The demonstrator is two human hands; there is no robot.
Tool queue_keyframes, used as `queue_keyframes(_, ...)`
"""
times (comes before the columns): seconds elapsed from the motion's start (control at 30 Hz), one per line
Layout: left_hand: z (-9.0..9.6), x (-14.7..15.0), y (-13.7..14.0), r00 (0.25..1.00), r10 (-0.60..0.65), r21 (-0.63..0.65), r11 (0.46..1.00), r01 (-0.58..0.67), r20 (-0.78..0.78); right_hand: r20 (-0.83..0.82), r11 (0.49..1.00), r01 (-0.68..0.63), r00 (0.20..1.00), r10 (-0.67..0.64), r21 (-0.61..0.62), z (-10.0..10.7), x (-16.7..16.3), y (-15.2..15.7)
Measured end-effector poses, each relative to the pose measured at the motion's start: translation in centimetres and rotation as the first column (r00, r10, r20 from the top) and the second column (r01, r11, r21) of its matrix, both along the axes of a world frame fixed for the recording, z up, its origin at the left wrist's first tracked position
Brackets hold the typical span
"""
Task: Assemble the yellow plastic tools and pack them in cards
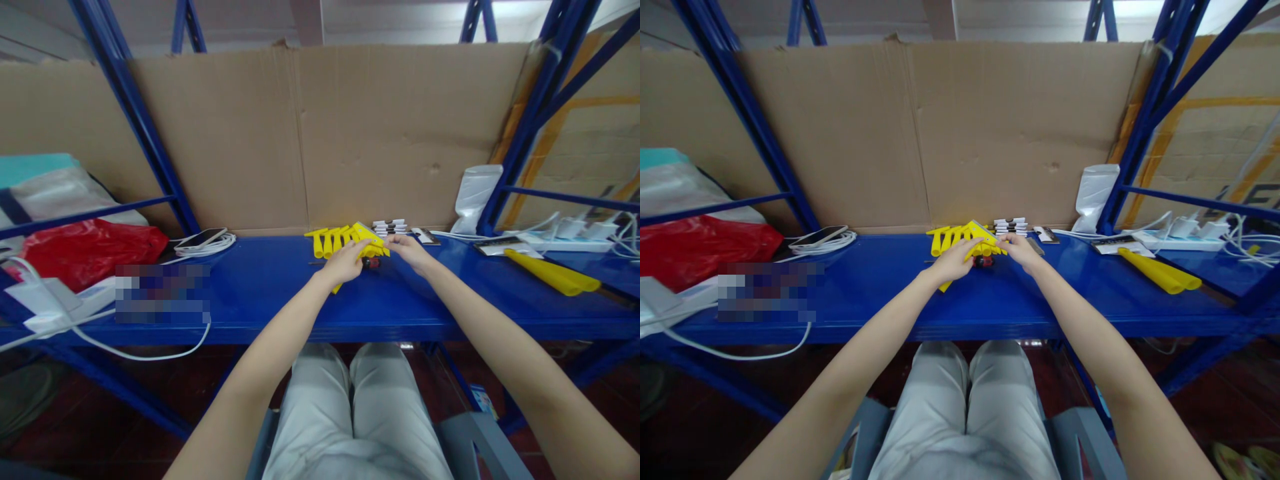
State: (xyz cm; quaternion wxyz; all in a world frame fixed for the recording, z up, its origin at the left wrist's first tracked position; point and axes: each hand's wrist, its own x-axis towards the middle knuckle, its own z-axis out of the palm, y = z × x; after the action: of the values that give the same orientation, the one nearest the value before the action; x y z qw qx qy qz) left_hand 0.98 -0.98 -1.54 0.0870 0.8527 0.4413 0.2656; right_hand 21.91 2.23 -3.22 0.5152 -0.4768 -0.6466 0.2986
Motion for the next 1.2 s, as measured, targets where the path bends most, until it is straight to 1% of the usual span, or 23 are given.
queue_keyframes(0.03, 0.0, 0.0, -0.3, 0.996, 0.032, 0.018, 0.999, -0.030, -0.079, -0.003, 1.000, -0.003, 1.000, 0.003, 0.004, 0.0, -0.1, 0.0)
queue_keyframes(0.1, 0.0, 0.0, -0.9, 0.981, 0.070, 0.066, 0.996, -0.058, -0.183, -0.008, 1.000, -0.006, 1.000, 0.006, 0.003, 0.1, -0.2, -0.1)
queue_keyframes(0.17, 0.0, 0.1, -1.2, 0.967, 0.090, 0.095, 0.993, -0.069, -0.238, -0.010, 1.000, -0.005, 1.000, 0.005, 0.005, 0.1, -0.2, -0.1)
queue_keyframes(0.23, 0.0, 0.2, -1.3, 0.962, 0.097, 0.107, 0.992, -0.072, -0.254, -0.007, 1.000, 0.002, 1.000, -0.002, 0.018, 0.2, -0.3, -0.2)
queue_keyframes(0.33, -0.1, 0.2, -1.2, 0.963, 0.093, 0.111, 0.992, -0.066, -0.251, 0.003, 0.999, -0.004, 1.000, 0.004, 0.048, 0.4, -0.5, -0.6)
queue_keyframes(0.43, -0.3, 0.1, -0.9, 0.966, 0.076, 0.095, 0.994, -0.054, -0.249, 0.042, 0.996, -0.049, 0.998, 0.046, 0.073, 0.4, -0.6, -0.7)
queue_keyframes(0.5, -0.5, 0.0, -0.6, 0.977, 0.059, 0.076, 0.996, -0.044, -0.207, 0.062, 0.994, -0.067, 0.996, 0.062, 0.085, 0.3, -0.4, -0.4)
queue_keyframes(0.57, -0.7, -0.1, -0.2, 0.990, 0.042, 0.062, 0.998, -0.034, -0.132, 0.081, 0.995, -0.035, 0.996, 0.027, 0.097, 0.2, 0.3, 0.2)
queue_keyframes(0.6, -0.7, -0.2, 0.0, 0.995, 0.031, 0.059, 0.998, -0.026, -0.096, 0.109, 0.994, 0.012, 0.994, -0.023, 0.106, 0.1, 0.8, 0.6)
queue_keyframes(0.63, -0.8, -0.3, 0.3, 0.998, 0.024, 0.062, 0.998, -0.020, -0.060, 0.170, 0.991, 0.070, 0.981, -0.089, 0.115, 0.1, 1.4, 1.0)
queue_keyframes(0.67, -0.8, -0.3, 0.6, 1.000, 0.018, 0.067, 0.998, -0.016, -0.024, 0.252, 0.980, 0.151, 0.951, -0.181, 0.132, 0.0, 2.1, 1.3)
queue_keyframes(0.7, -0.8, -0.4, 0.9, 1.000, 0.014, 0.073, 0.997, -0.015, 0.016, 0.353, 0.960, 0.246, 0.893, -0.279, 0.136, 0.0, 2.8, 1.5)
queue_keyframes(0.77, -0.8, -0.6, 1.4, 0.994, 0.004, 0.083, 0.996, -0.014, 0.113, 0.525, 0.896, 0.417, 0.734, -0.432, 0.155, -0.2, 4.0, 1.7)
queue_keyframes(0.8, -0.7, -0.6, 1.7, 0.986, -0.007, 0.087, 0.996, -0.007, 0.164, 0.587, 0.868, 0.473, 0.663, -0.464, 0.152, -0.4, 4.5, 1.7)
queue_keyframes(0.83, -0.7, -0.7, 2.0, 0.976, -0.019, 0.083, 0.997, 0.001, 0.216, 0.636, 0.850, 0.507, 0.611, -0.472, 0.145, -0.5, 4.9, 1.7)
queue_keyframes(0.87, -0.6, -0.7, 2.2, 0.963, -0.019, 0.069, 0.998, 0.000, 0.269, 0.674, 0.841, 0.526, 0.576, -0.463, 0.127, -0.7, 5.2, 1.6)
queue_keyframes(0.93, -0.6, -0.7, 2.7, 0.931, 0.005, 0.010, 1.000, -0.010, 0.364, 0.731, 0.843, 0.531, 0.544, -0.413, 0.081, -0.9, 5.4, 1.5)
queue_keyframes(1.03, -0.7, -0.3, 3.0, 0.868, 0.056, -0.132, 0.991, 0.011, 0.493, 0.779, 0.856, 0.514, 0.516, -0.356, 0.051, -1.2, 5.4, 1.6)
queue_keyframes(1.13, -0.7, 0.1, 2.8, 0.791, 0.115, -0.311, 0.945, 0.099, 0.601, 0.803, 0.869, 0.487, 0.483, -0.349, 0.085, -1.3, 5.3, 1.8)
queue_keyframes(1.2, -0.6, 0.3, 2.4, 0.762, 0.158, -0.402, 0.905, 0.143, 0.628, 0.818, 0.867, 0.487, 0.455, -0.353, 0.104, -1.2, 5.3, 1.7)
